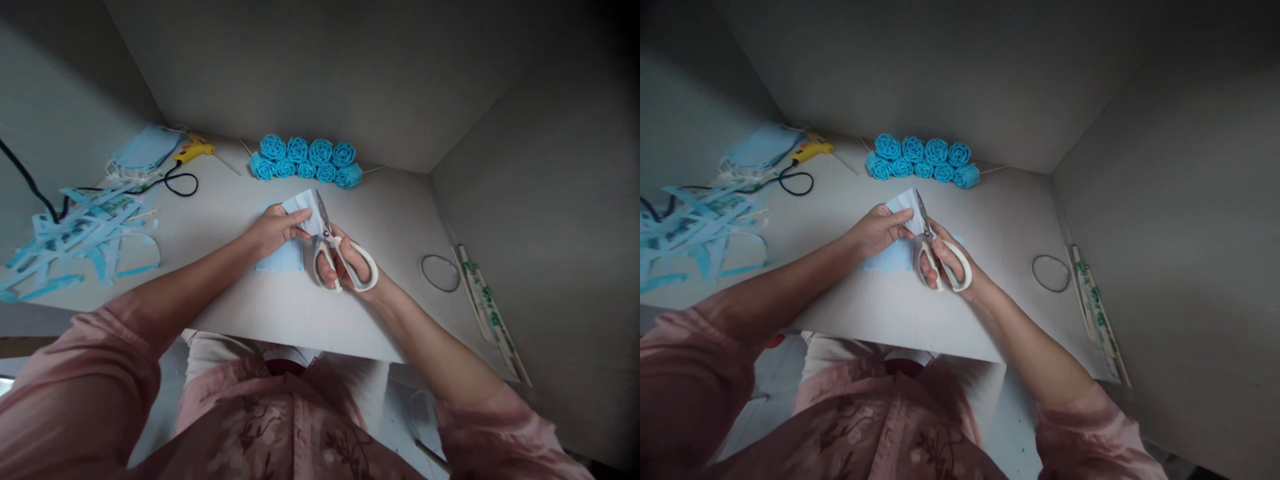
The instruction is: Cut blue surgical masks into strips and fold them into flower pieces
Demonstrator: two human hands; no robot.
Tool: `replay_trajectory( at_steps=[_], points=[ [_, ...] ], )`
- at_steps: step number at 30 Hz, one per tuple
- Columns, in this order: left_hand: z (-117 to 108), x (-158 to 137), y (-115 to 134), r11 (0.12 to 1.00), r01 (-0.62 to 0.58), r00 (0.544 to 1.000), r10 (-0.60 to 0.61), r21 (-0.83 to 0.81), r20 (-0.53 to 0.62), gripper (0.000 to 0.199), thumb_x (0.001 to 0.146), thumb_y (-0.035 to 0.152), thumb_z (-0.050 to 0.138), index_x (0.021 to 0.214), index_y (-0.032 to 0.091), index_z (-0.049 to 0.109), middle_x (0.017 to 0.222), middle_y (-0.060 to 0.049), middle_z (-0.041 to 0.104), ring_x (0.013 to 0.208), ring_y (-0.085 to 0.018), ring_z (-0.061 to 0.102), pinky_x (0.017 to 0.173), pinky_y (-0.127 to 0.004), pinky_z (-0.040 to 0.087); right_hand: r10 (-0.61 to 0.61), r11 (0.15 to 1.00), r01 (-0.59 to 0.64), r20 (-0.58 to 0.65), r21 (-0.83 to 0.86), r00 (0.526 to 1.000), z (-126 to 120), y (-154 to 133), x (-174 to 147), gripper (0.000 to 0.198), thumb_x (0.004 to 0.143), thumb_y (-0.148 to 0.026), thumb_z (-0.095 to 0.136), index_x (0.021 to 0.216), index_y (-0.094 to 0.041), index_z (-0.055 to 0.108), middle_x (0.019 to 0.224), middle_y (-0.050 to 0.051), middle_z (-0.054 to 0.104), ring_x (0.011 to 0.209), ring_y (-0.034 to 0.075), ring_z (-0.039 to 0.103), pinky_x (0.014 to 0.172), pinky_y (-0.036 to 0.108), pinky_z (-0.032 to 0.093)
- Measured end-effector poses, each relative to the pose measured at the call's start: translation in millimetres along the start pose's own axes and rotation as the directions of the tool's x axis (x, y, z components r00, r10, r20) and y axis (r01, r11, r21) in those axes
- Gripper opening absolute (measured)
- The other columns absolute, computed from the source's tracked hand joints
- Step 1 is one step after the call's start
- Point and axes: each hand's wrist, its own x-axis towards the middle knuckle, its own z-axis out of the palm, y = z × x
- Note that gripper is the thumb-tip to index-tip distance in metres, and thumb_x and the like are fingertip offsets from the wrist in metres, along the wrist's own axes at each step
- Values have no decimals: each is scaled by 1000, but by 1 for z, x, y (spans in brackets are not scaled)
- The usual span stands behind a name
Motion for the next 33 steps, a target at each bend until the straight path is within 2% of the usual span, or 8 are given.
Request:
replay_trajectory(
  at_steps=[3,8,15,21,25,29,33],
  points=[
    [0,-1,-2,1000,-10,1000,10,14,29,29,68,31,84,78,8,70,73,-6,72,64,-14,68,61,-22,56,-27,1000,27,-16,-4,1000,0,1,1,85,85,-66,56,151,-23,24,63,-5,57,45,10,48,41,22,43],
    [0,0,-2,999,-27,1000,27,18,16,39,62,37,87,83,9,70,75,-5,73,66,-13,67,60,-22,55,-77,996,79,-61,31,995,4,3,2,85,83,-65,59,150,-21,27,60,-6,54,43,9,44,39,21,40],
    [-1,1,-1,998,-51,998,49,34,40,39,62,39,86,82,9,70,73,-4,72,63,-12,65,59,-22,54,-100,994,104,-106,38,989,4,7,0,82,85,-60,61,150,-22,28,59,-7,52,40,7,40,33,19,36],
    [-2,1,0,995,-50,998,47,88,38,41,62,42,86,78,9,68,70,-4,71,65,-14,67,59,-23,54,-72,997,72,-141,-11,987,0,8,-4,83,84,-56,65,151,-24,27,58,-8,54,36,6,39,31,17,32],
    [-3,2,0,995,-54,998,50,85,44,43,65,46,84,80,10,66,70,-4,70,63,-13,66,57,-22,55,-34,999,32,-125,-22,992,-2,5,-4,84,85,-56,64,152,-24,25,59,-8,53,36,5,38,32,17,32],
    [-3,4,-1,991,-104,994,102,82,28,40,72,48,78,82,13,63,67,-1,68,59,-12,65,54,-21,54,-32,999,31,-31,-11,999,-1,2,-1,85,85,-65,57,152,-25,24,59,-7,52,40,7,42,36,19,34],
    [-2,4,0,990,-108,993,111,93,-30,37,75,46,77,78,13,61,64,0,66,56,-10,63,52,-20,53,-26,999,27,14,-26,1000,1,1,0,89,85,-69,52,154,-24,18,59,-7,52,42,9,45,38,20,36]
  ],
)
